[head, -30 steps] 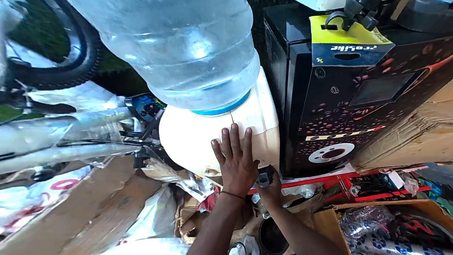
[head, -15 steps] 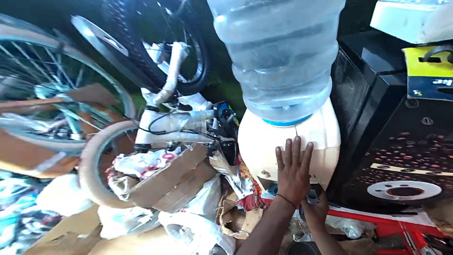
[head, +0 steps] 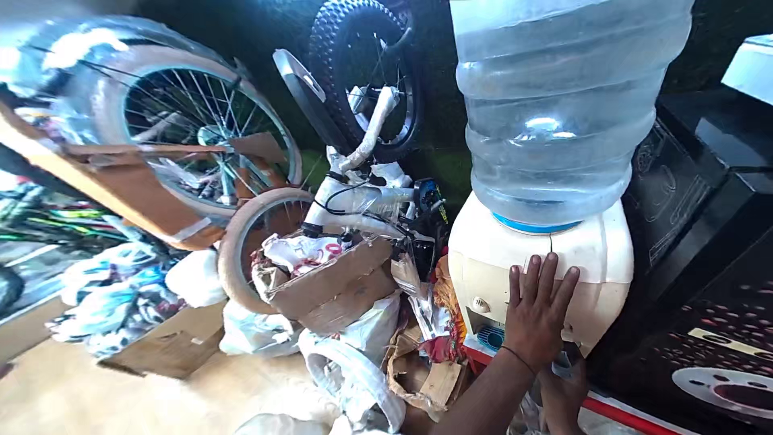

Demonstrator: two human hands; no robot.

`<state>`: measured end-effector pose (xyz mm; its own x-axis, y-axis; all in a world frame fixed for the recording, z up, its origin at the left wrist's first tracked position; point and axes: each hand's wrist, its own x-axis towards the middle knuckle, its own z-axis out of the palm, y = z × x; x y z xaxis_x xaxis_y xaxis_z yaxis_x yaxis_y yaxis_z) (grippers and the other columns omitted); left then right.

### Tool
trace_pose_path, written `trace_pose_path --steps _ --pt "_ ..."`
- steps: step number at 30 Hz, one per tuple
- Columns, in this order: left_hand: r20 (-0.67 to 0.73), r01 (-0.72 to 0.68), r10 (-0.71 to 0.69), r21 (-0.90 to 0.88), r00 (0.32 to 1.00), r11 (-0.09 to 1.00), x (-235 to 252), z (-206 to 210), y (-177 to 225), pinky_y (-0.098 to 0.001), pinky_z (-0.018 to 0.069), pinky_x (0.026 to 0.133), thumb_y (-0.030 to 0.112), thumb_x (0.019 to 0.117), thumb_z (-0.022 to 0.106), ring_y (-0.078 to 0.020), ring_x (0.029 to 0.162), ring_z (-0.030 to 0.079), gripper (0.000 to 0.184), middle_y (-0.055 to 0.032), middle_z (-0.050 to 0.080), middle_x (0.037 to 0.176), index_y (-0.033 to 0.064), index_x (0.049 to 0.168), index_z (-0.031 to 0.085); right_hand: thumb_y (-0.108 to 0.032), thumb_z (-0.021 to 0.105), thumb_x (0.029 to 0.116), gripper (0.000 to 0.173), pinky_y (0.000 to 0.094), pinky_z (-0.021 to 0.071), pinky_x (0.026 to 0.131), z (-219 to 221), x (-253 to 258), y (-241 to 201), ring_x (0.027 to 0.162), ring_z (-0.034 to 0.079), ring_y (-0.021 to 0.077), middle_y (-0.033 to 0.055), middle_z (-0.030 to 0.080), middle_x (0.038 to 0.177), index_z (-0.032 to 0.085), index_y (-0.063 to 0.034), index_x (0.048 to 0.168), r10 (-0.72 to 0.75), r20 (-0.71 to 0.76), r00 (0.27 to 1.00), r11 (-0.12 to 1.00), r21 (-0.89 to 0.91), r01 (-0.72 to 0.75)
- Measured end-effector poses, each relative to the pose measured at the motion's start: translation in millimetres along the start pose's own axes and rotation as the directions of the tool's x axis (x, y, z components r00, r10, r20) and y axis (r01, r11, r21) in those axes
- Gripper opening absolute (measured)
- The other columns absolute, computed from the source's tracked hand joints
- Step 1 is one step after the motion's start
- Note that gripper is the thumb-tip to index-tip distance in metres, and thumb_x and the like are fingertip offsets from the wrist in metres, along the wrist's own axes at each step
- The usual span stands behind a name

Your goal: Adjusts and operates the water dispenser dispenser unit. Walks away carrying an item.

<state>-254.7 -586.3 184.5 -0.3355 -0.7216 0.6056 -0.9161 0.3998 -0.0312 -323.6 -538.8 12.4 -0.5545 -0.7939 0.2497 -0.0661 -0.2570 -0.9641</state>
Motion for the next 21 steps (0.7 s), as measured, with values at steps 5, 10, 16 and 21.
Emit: trace_pose_path --steps 5,10,16,21 --pt "-0.022 -0.008 0.008 -0.02 1.0 1.0 2 0 2 -0.065 0.0077 0.124 0.033 0.0615 0.093 -0.034 0.158 0.012 0.116 -0.0137 0.016 0.171 0.0274 0.16 0.032 -0.011 0.086 0.0641 0.083 0.0267 0.0575 0.094 0 4 1 0.107 0.067 0.0101 0.0112 0.068 0.119 0.051 0.0062 0.137 0.022 -0.009 1.0 1.0 -0.009 -0.022" --pt "0.091 0.011 -0.007 -0.046 0.996 0.999 -1 -33 6 -0.0635 0.0071 0.125 0.032 0.0675 0.092 -0.036 0.158 0.01 0.112 -0.013 0.015 0.171 0.0254 0.161 0.032 -0.013 0.088 0.072 0.078 0.0299 0.0582 0.09 -5 4 23 0.101 0.069 0.0117 0.0128 0.068 0.114 0.049 0.0084 0.136 -0.061 0.021 0.998 0.998 0.022 0.061" --pt "-0.017 0.017 -0.018 -0.046 1.0 0.999 4 -11 6 -0.0596 0.0073 0.126 0.022 0.0759 0.083 -0.0281 0.157 0.015 0.097 -0.0061 0.024 0.17 0.0313 0.16 0.035 -0.006 0.085 0.0722 0.084 0.0317 0.0553 0.097 -7 3 18 0.112 0.065 0.0136 0.0124 0.064 0.124 0.042 0.0049 0.144 0.067 0.052 0.996 0.998 -0.004 -0.067" --pt "0.048 -0.005 0.006 -0.018 0.999 1.0 5 -15 5 -0.0606 0.0042 0.125 0.024 0.0714 0.085 -0.0292 0.158 0.011 0.107 -0.0075 0.017 0.171 0.0308 0.162 0.029 -0.009 0.085 0.0703 0.07 0.0314 0.0586 0.089 -7 6 26 0.1 0.068 0.0144 0.0133 0.066 0.109 0.051 0.0091 0.129 -0.045 0.033 0.998 0.999 -0.024 0.046"
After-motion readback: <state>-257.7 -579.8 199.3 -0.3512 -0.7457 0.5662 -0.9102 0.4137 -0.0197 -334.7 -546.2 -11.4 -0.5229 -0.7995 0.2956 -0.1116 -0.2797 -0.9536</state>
